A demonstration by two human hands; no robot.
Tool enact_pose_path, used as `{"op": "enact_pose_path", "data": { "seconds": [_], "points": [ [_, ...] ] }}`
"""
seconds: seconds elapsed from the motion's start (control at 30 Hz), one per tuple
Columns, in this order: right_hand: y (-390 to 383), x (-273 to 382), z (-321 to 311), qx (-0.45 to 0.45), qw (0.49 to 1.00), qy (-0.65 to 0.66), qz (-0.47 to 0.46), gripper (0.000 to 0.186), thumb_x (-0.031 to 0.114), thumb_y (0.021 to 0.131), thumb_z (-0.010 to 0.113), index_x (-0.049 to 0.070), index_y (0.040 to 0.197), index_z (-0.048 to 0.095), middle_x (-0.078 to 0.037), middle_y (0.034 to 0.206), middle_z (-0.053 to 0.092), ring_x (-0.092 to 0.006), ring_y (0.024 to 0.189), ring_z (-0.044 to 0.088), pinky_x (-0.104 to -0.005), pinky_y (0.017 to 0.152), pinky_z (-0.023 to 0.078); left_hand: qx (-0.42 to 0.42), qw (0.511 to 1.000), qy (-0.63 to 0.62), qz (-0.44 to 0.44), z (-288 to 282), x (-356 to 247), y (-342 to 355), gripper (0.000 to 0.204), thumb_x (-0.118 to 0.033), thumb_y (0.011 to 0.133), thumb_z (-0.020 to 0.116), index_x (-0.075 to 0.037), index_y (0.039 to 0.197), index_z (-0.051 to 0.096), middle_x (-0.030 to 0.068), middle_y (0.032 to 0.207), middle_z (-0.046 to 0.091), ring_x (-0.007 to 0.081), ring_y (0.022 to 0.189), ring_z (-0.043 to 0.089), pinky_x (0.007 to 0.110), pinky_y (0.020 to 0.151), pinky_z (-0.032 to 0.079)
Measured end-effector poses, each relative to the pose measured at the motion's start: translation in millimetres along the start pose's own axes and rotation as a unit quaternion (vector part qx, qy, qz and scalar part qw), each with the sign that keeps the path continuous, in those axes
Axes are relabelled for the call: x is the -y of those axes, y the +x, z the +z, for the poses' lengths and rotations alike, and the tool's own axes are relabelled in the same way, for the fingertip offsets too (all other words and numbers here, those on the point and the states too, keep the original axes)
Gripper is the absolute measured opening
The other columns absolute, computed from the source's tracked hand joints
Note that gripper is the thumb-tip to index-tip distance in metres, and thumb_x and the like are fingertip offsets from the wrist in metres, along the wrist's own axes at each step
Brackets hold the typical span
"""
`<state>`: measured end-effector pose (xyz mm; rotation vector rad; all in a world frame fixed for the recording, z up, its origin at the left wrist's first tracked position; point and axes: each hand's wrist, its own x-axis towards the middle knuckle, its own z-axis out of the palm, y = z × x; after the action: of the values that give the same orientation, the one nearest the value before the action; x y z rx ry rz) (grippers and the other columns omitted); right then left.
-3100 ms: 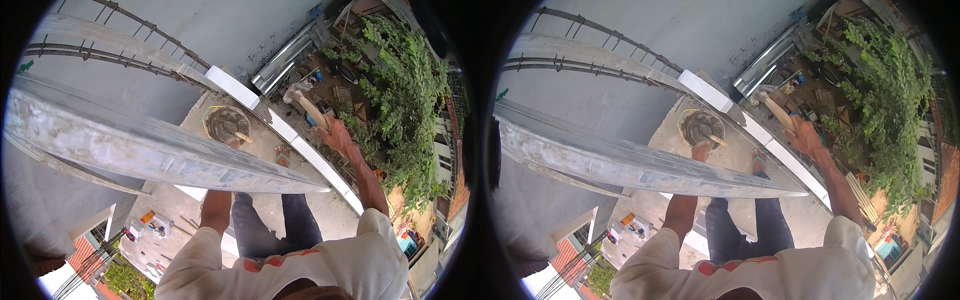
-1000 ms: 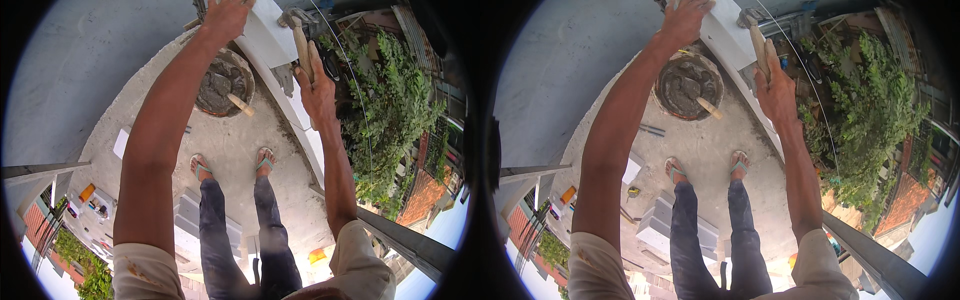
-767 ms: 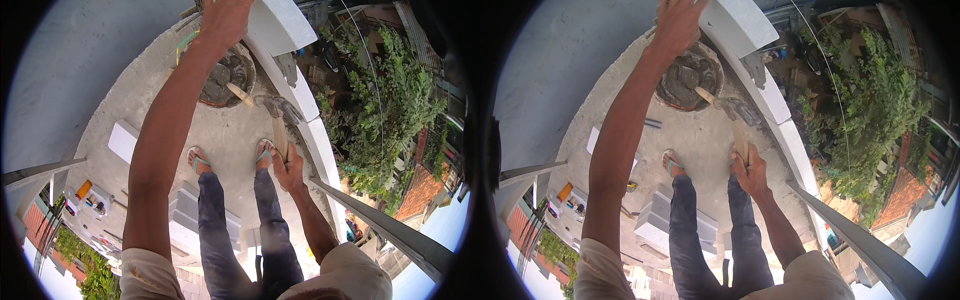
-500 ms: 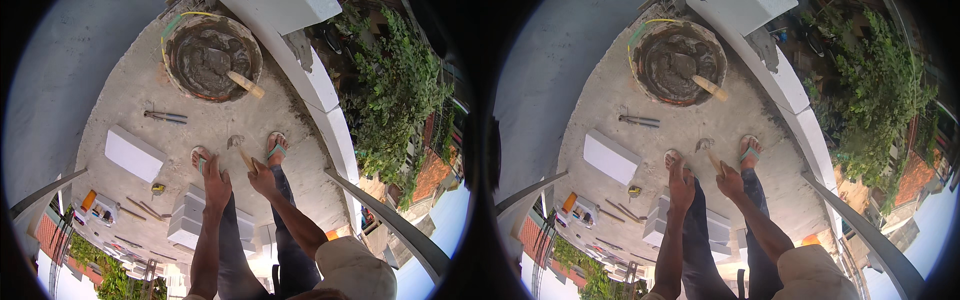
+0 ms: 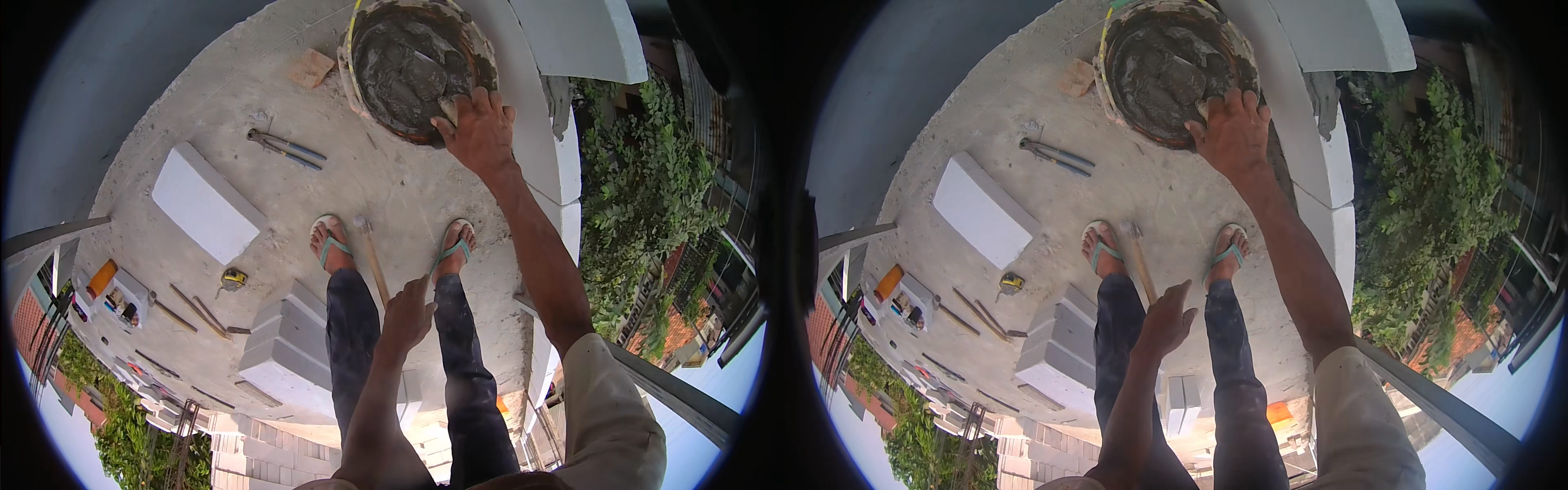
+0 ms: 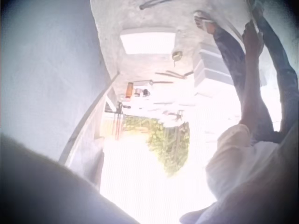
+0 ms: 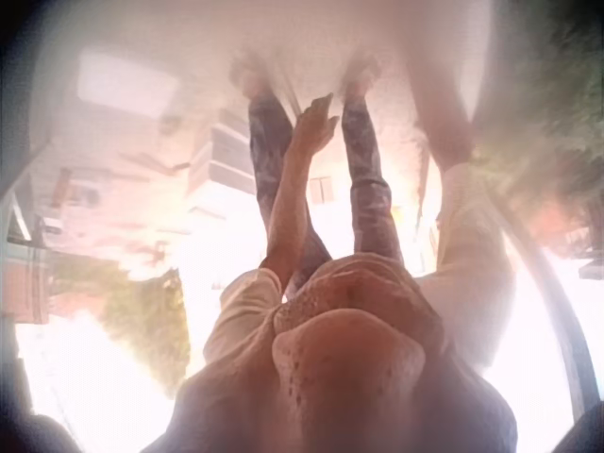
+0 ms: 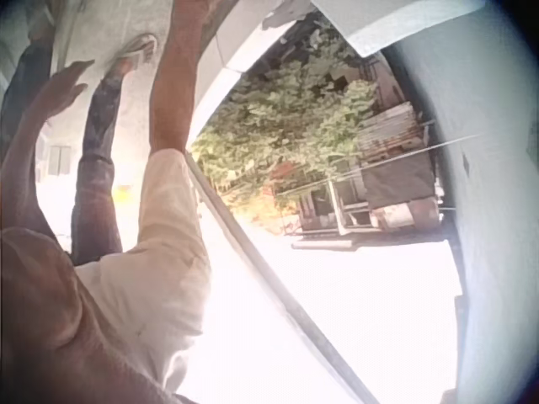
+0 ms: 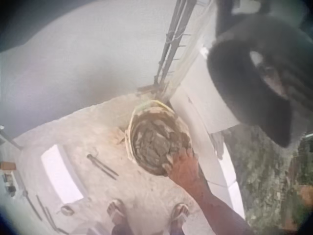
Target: The person mixes cement in a bucket using a trowel and applies it to a low wall on a rooftop. They then pick up white rectangular tiles, place them onto the cemented surface, and use a hammer to tap them into position.
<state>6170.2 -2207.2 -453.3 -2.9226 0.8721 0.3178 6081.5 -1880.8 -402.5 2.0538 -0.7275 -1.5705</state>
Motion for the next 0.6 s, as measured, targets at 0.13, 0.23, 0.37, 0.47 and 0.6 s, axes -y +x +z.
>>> {"op": "enact_pose_path", "data": {
  "seconds": [0.13,0.23,0.37,0.47,0.6],
  "points": [
    [55,-16,1,0.225,0.972,-0.068,-0.002,0.039,0.031,0.095,0.067,0.004,0.124,0.068,-0.017,0.122,0.068,-0.0370,0.120,0.063,-0.0514,0.096,0.051,-0.020,1.000,0.023,-0.003,-6,-1,0,0.061,-0.020,0.095,0.072,-0.005,0.149,0.047,0.0212,0.135,0.060,0.0429,0.120,0.063,0.054,0.101,0.050],
    [60,-22,-10,0.262,0.963,0.021,0.062,0.038,0.028,0.096,0.065,0.001,0.123,0.066,-0.023,0.118,0.071,-0.0445,0.115,0.068,-0.0554,0.096,0.055,-0.041,0.999,0.026,-0.018,-15,5,2,0.061,-0.020,0.094,0.072,-0.005,0.148,0.048,0.0208,0.134,0.061,0.0424,0.119,0.063,0.054,0.099,0.051],
    [34,-10,-67,0.216,0.974,-0.027,0.062,0.036,0.024,0.095,0.067,-0.001,0.121,0.065,-0.029,0.110,0.073,-0.0469,0.105,0.072,-0.0568,0.092,0.058,-0.051,0.998,0.017,-0.030,-20,10,-1,0.060,-0.021,0.095,0.071,-0.006,0.148,0.048,0.0204,0.133,0.061,0.0421,0.117,0.064,0.054,0.099,0.051],
    [34,-17,-67,0.135,0.986,-0.089,0.032,0.029,0.019,0.094,0.066,0.000,0.116,0.066,-0.027,0.104,0.074,-0.0451,0.097,0.075,-0.0538,0.085,0.061,-0.050,0.998,0.012,-0.034,-24,8,2,0.060,-0.022,0.095,0.070,-0.006,0.148,0.048,0.0205,0.133,0.061,0.0421,0.117,0.064,0.054,0.099,0.051],
    [45,-12,-58,0.181,0.974,-0.135,0.001,0.022,0.014,0.096,0.059,0.002,0.109,0.072,-0.023,0.102,0.075,-0.0382,0.099,0.077,-0.0488,0.083,0.063,-0.064,0.998,0.007,-0.019,-24,11,5,0.059,-0.022,0.095,0.070,-0.006,0.148,0.048,0.0211,0.133,0.061,0.0422,0.118,0.064,0.054,0.099,0.051]
  ]
}}
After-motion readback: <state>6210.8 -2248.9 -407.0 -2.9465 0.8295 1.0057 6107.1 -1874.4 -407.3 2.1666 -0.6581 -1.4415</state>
